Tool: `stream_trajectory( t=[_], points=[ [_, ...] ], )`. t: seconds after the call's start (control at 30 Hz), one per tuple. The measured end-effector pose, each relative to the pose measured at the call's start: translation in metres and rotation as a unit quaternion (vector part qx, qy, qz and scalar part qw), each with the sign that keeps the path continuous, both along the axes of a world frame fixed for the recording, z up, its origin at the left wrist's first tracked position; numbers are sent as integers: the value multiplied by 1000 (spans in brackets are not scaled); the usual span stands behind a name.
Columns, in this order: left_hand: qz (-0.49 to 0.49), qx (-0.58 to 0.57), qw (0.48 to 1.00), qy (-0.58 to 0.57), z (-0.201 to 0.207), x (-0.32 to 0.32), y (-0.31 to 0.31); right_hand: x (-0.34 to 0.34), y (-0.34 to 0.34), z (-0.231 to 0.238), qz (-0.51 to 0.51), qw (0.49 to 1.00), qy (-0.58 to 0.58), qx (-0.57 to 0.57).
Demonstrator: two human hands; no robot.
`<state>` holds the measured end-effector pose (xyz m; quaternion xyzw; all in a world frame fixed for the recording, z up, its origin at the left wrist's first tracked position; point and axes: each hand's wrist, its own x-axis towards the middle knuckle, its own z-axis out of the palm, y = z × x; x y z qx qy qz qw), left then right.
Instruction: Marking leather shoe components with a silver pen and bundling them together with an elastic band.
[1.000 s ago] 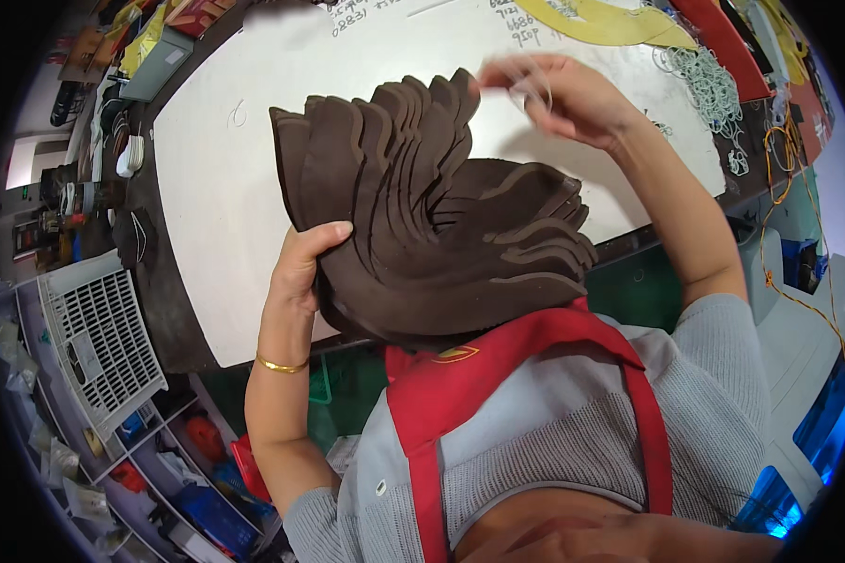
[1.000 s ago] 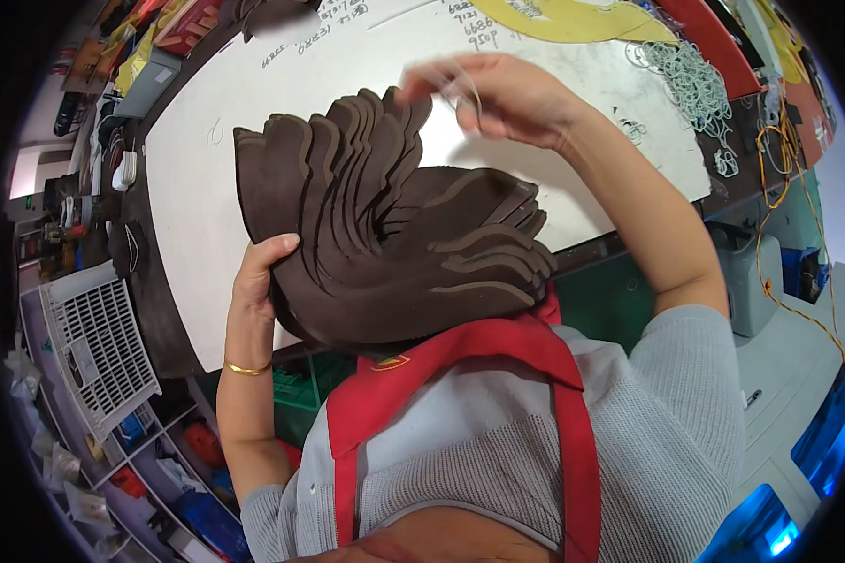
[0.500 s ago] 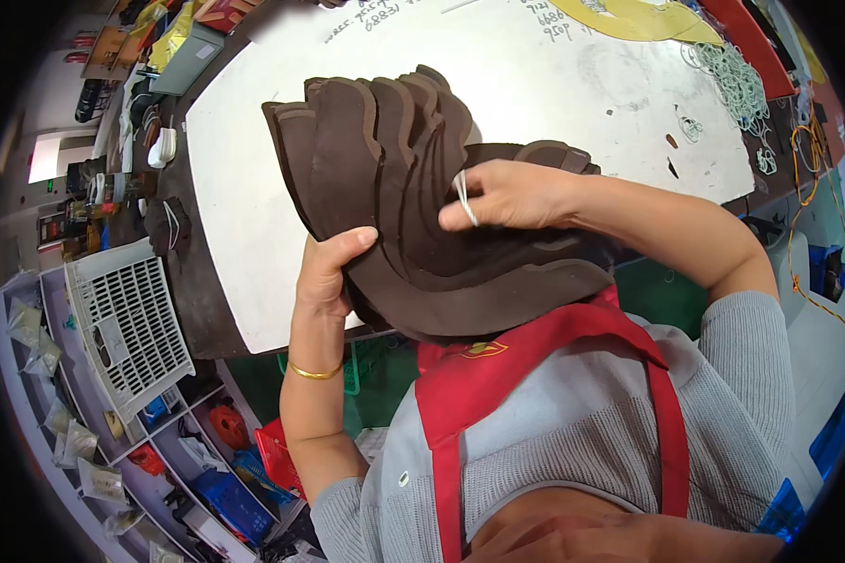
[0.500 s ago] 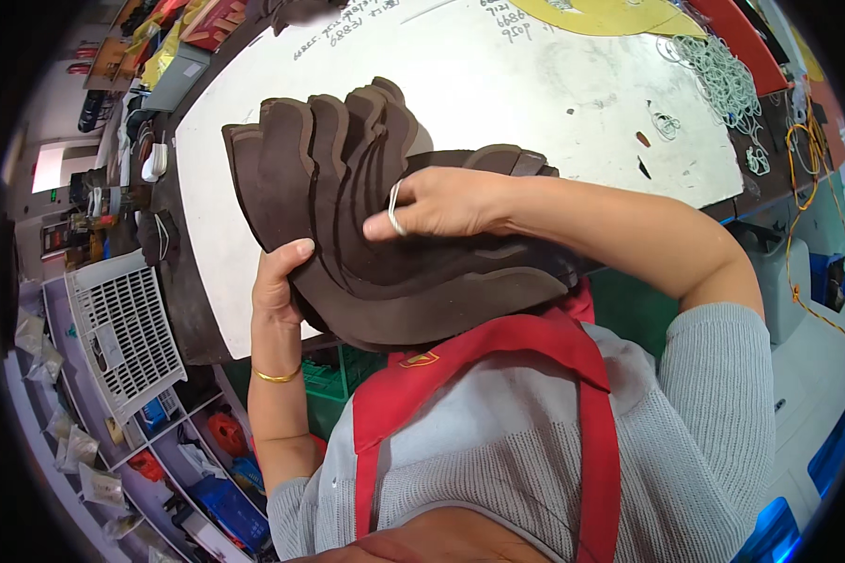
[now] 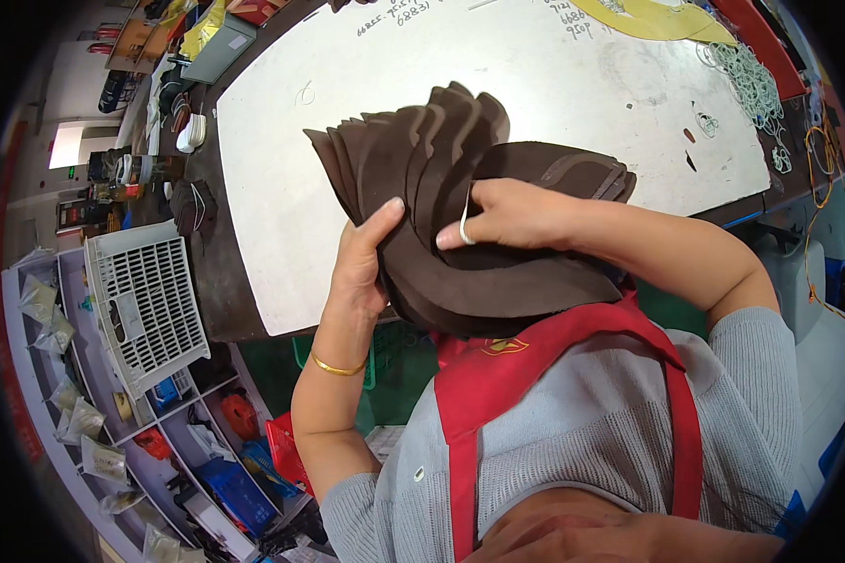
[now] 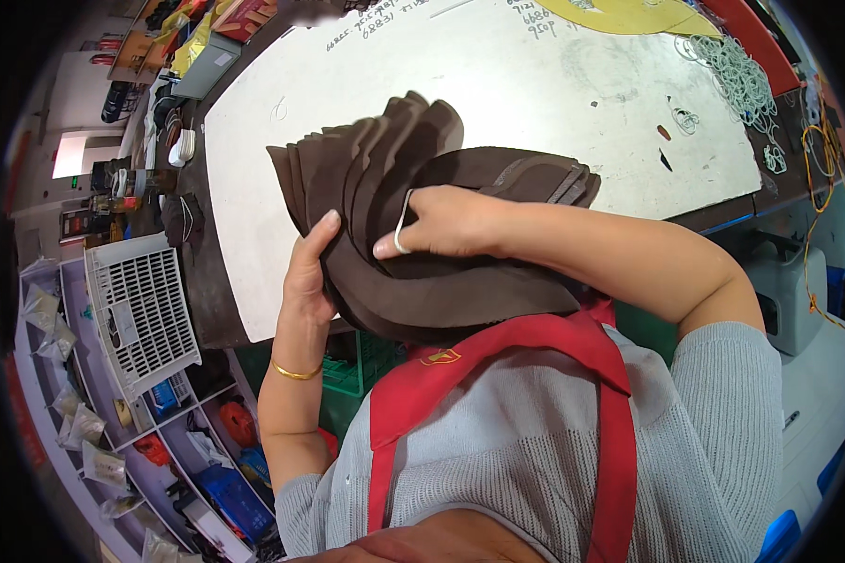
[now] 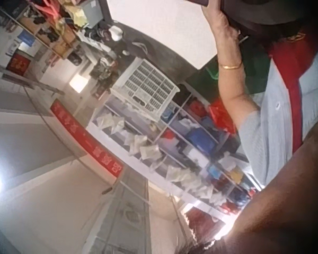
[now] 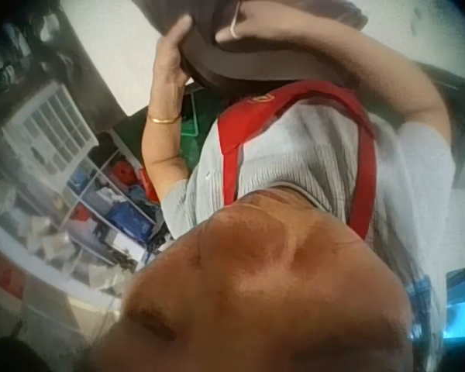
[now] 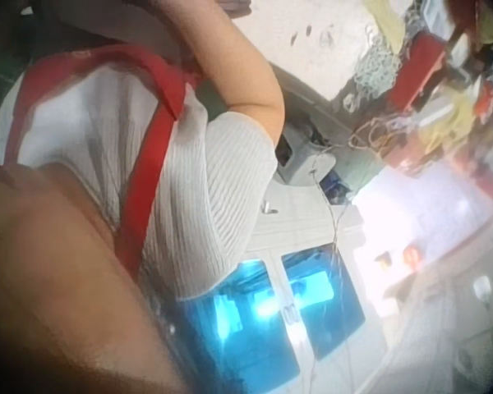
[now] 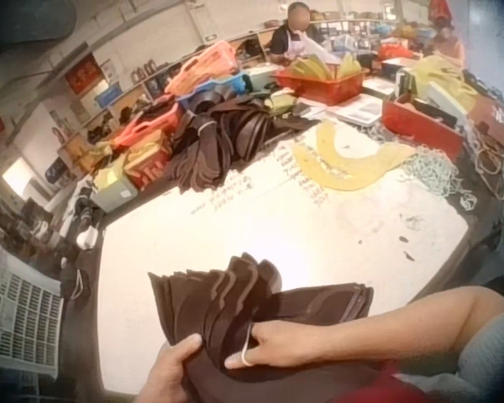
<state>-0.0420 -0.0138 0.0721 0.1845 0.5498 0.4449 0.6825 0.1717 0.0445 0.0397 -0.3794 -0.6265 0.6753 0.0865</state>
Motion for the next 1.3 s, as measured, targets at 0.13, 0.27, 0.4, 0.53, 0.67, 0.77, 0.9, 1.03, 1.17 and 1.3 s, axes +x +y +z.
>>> stream_trajectory(
  t=[0.13,0.27,0.4,0.53,0.67,0.77,0.9,1.03,1.17,1.3],
  points=[
    [-49,44,998,3,4,6,-13,-5,-3,11,29,998,-48,16],
    [-18,51,998,30,3,13,-16,-1,-7,7,-54,966,90,-235],
    [1,65,997,32,2,14,-16,-4,-17,-4,-217,886,230,-338],
    [11,47,999,24,-1,10,-18,-6,-14,17,-166,949,156,-218],
    [3,94,996,2,5,9,-31,-15,-9,15,-57,998,25,26],
    [3,158,985,75,16,20,-38,-23,-24,19,-83,983,154,-60],
    [41,134,988,62,19,33,-32,-19,-20,50,-76,952,248,-161],
    [19,108,994,3,17,61,-30,4,10,59,12,972,114,-203],
    [-69,-10,995,-71,11,77,-75,22,-1,40,116,949,7,-292],
    [-140,-28,989,-37,6,66,-106,6,-26,15,186,911,-20,-368]
  ],
)
